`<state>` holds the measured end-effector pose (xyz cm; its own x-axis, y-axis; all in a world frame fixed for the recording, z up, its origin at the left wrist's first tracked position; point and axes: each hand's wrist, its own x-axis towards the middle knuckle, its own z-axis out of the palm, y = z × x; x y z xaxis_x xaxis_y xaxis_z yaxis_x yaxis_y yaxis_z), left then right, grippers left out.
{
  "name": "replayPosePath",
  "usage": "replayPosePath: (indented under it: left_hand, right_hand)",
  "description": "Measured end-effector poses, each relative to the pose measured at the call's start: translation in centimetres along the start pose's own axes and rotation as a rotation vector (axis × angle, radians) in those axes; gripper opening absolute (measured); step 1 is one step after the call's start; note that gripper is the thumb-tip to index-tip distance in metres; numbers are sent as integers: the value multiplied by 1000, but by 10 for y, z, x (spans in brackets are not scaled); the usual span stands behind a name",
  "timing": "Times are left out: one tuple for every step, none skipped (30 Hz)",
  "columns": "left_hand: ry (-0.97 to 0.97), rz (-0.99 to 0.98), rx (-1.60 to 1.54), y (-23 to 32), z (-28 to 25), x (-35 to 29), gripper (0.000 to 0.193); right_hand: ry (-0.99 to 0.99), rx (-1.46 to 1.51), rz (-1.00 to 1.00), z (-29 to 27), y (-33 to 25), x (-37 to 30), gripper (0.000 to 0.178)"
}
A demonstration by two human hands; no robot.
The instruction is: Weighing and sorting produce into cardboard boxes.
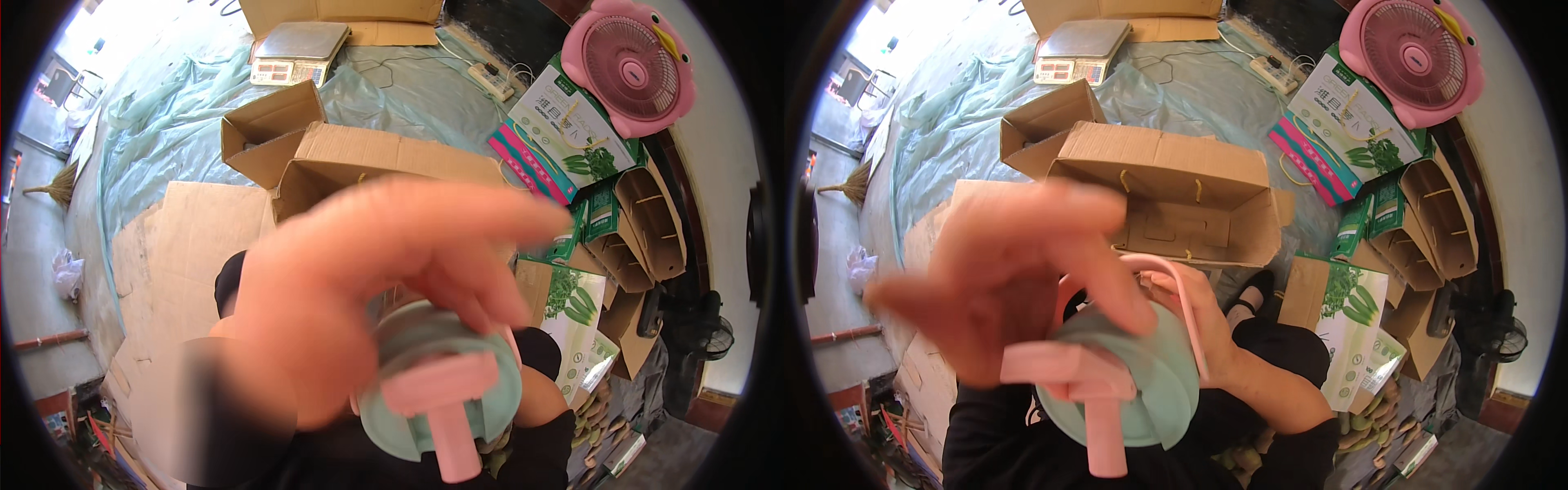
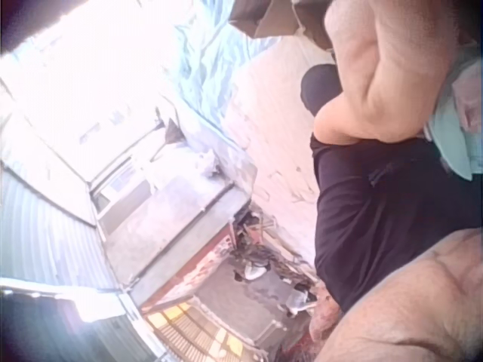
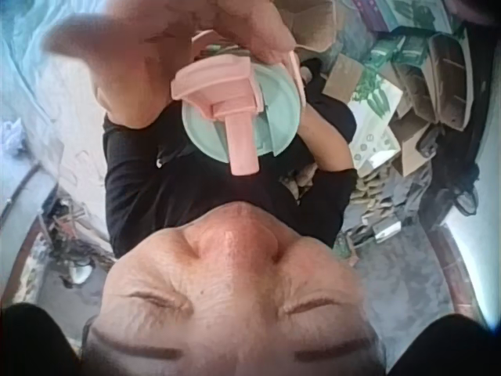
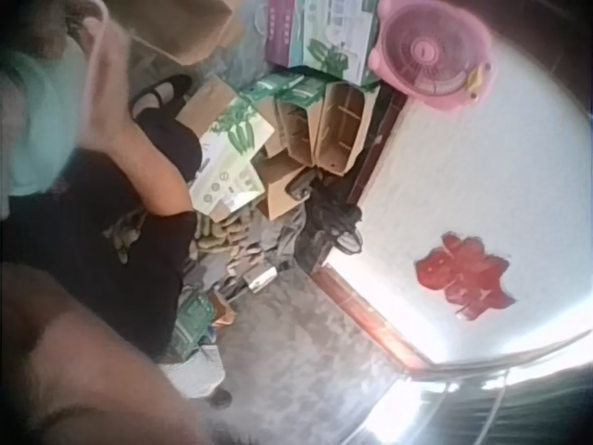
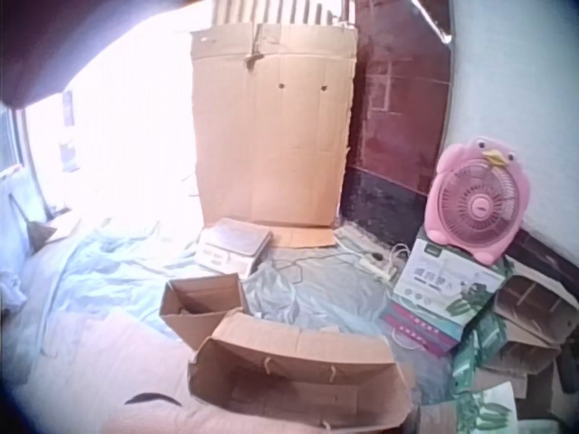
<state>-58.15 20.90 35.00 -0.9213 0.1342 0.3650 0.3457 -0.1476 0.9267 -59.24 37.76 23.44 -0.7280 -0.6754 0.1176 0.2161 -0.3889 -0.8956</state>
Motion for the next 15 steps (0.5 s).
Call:
replayPosePath:
  left_hand:
    - [31, -40, -111, -2, -3, -1, 62]
    - [64, -78, -222, -4, -5, -1, 67]
    - [118, -184, -124, 2, -1, 4, 71]
    - [100, -213, -138, 0, -2, 7, 66]
    - [62, -249, -185, 0, -5, 8, 59]
    - [24, -286, -231, -1, -7, 10, 54]
    - [19, -286, -230, -5, -7, 10, 54]
    - [-34, -241, -170, -11, -7, 8, 49]
    - [-88, -196, -110, -13, -7, 8, 46]
    - [-90, -197, -107, -13, -8, 8, 46]
    - [-117, -181, -22, -11, -8, 9, 45]
    - [-144, -164, 63, -9, -9, 9, 45]
    - [-129, -179, 95, -6, -9, 10, 42]
    - [-131, -182, 94, -7, -13, 12, 42]
    - [-227, -73, 267, -9, -18, 14, 40]
  right_hand:
    - [-84, -217, -222, -1, -1, 5, 74]
    - [-161, -431, -450, 1, 0, 7, 82]
    - [-65, -402, -490, 0, 17, 11, 91]
    - [-58, -406, -492, -2, 17, 5, 91]
    - [63, -224, -146, 1, 11, 3, 90]
    - [179, -37, 200, 2, 7, 1, 88]
    - [19, -497, -276, -2, 7, 1, 86]
    - [140, 64, 288, 7, -9, 6, 86]
    - [63, -62, 171, 7, -7, 10, 86]
    - [-14, -188, 54, 5, -3, 11, 86]
    - [-14, -187, 51, 2, 2, 9, 86]
    - [-28, -306, 11, -3, 8, 5, 86]
    - [-41, -426, -28, -6, 10, 2, 87]
    - [-38, -424, -27, -7, 11, -1, 87]
    - [-40, -484, 16, -8, 11, -3, 87]
